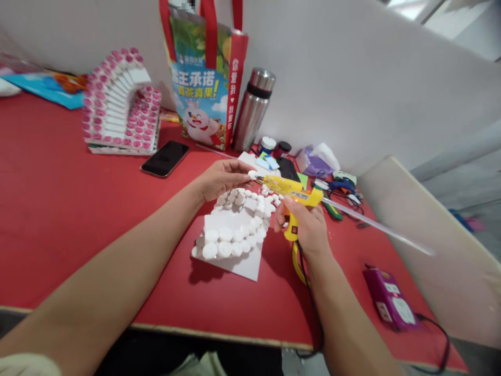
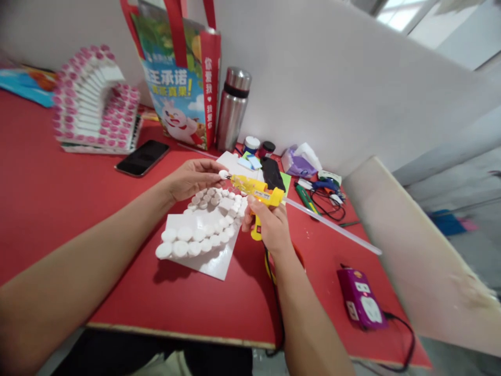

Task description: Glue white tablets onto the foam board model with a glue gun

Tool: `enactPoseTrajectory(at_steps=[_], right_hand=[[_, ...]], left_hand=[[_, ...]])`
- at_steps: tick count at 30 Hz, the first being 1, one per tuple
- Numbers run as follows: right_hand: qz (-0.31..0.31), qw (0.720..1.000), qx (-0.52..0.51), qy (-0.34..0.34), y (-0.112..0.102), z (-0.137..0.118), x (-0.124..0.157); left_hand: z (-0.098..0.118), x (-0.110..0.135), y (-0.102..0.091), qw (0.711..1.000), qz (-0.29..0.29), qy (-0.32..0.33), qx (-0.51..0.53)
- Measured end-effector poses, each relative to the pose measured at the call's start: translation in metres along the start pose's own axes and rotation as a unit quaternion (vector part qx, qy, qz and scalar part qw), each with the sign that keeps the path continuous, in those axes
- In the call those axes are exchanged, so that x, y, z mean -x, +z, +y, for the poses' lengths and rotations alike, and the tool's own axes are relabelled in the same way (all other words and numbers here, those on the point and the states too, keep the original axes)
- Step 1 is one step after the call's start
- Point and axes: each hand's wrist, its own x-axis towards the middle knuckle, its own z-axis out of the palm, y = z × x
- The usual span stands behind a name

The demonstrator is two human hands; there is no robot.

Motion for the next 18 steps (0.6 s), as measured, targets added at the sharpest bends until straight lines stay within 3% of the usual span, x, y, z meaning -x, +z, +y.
enactPoseTrajectory(at_steps=[18], right_hand=[[0.006, 1.000, -0.005, -0.007, 0.0010, 0.0008, -0.0016]], left_hand=[[0.0015, 0.0009, 0.0013, 1.000, -0.016, -0.012, -0.004]])
